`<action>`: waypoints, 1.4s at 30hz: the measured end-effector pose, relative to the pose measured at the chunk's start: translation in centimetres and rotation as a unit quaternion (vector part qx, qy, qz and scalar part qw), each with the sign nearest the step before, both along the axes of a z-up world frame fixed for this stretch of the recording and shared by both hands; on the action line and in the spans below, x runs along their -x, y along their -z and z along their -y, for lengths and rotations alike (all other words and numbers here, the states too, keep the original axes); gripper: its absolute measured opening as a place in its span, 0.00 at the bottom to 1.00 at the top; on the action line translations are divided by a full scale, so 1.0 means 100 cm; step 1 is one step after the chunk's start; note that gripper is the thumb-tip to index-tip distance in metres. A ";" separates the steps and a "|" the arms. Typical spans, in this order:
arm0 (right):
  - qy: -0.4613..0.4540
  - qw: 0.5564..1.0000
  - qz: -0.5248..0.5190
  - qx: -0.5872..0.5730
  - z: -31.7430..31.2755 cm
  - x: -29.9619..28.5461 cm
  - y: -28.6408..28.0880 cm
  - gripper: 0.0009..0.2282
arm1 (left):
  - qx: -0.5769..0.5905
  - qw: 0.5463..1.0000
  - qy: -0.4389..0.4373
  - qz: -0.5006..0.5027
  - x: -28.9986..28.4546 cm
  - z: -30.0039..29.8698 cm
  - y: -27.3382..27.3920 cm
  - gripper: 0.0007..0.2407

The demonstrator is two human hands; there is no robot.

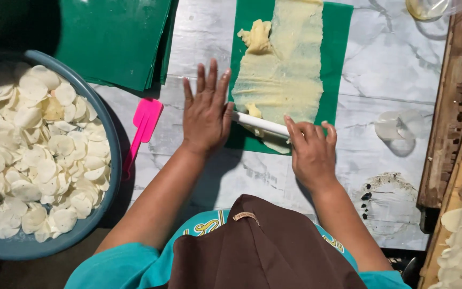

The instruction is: Rolling out dough into thin sheets using a rolling pin on a flat surface.

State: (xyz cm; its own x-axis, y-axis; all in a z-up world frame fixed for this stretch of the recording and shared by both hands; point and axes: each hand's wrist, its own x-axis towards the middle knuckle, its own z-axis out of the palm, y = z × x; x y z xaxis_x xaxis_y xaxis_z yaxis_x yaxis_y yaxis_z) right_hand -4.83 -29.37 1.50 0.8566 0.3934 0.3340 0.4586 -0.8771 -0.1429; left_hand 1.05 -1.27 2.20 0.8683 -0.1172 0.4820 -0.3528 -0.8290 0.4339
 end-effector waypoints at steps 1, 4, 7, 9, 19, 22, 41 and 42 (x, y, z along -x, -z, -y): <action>0.005 1.000 -0.016 0.007 -0.004 -0.001 0.006 0.24 | -0.079 0.994 0.018 -0.080 0.003 0.006 0.000 0.24; 0.051 0.999 -0.007 0.011 -0.025 -0.018 0.006 0.29 | -0.123 0.982 -0.016 -0.145 -0.005 0.011 0.021 0.24; 0.122 0.987 -0.102 0.029 -0.039 -0.053 -0.003 0.26 | -0.156 0.968 -0.047 -0.189 -0.034 0.015 0.022 0.27; 0.139 0.983 -0.117 0.029 -0.046 -0.076 0.000 0.25 | -0.161 0.954 -0.048 -0.248 -0.056 0.013 0.007 0.28; 0.111 0.980 -0.163 -0.010 -0.037 -0.012 0.003 0.28 | -0.170 0.965 -0.043 -0.197 0.008 0.008 0.021 0.27; 0.119 0.985 -0.126 0.006 -0.040 -0.029 0.012 0.27 | -0.160 0.970 -0.059 -0.172 -0.011 0.010 0.024 0.27; -0.029 0.997 0.038 0.054 -0.039 -0.036 -0.045 0.18 | -0.129 0.970 -0.034 -0.201 -0.037 -0.001 0.005 0.25; -0.025 0.999 0.013 0.046 -0.038 -0.026 -0.046 0.17 | -0.132 0.970 -0.027 -0.200 -0.029 0.000 0.000 0.25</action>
State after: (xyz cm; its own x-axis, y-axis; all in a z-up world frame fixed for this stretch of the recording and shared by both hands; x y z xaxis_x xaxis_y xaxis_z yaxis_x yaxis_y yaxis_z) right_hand -2.25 -25.59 6.08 0.8271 0.4652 0.3154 0.5041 -0.8622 -0.0503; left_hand 3.91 -1.25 2.22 0.9881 -0.1401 0.0637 -0.1528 -0.9422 0.2981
